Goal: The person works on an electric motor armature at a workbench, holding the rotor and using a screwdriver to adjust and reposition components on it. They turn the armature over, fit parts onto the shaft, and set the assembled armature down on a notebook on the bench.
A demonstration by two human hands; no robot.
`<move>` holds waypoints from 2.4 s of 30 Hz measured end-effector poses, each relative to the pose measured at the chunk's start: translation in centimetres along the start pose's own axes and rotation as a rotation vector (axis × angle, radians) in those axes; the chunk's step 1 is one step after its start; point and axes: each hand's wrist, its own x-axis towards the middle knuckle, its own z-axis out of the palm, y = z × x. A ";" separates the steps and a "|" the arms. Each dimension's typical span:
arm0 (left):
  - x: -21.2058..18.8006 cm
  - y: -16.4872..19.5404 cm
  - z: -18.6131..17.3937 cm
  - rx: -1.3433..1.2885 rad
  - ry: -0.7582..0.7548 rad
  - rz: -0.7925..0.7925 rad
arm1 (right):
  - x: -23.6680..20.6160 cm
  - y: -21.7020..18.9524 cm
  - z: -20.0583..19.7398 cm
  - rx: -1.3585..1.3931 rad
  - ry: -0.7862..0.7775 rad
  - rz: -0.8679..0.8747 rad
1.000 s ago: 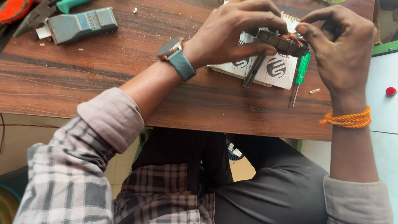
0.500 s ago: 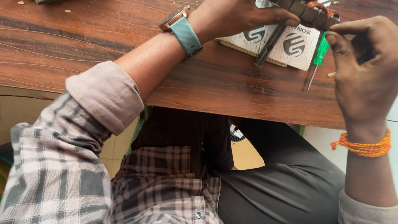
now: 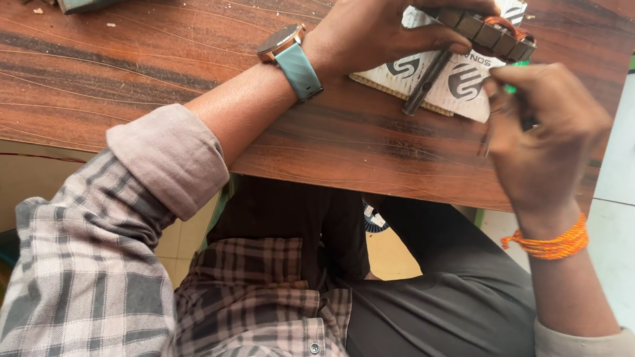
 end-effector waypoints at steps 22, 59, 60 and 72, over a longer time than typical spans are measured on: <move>1.0 2.5 -2.3 0.201 -0.032 0.094 | -3.3 9.4 0.5 -0.146 -0.081 0.429; 1.9 0.4 2.7 0.214 0.036 0.000 | -1.9 -0.7 -2.7 0.363 0.140 0.111; 1.9 0.3 2.6 0.212 0.035 -0.002 | -1.9 -0.7 -2.7 0.350 0.143 0.114; 1.9 0.6 2.7 0.217 0.043 0.019 | -1.8 0.1 -2.6 0.392 0.193 0.198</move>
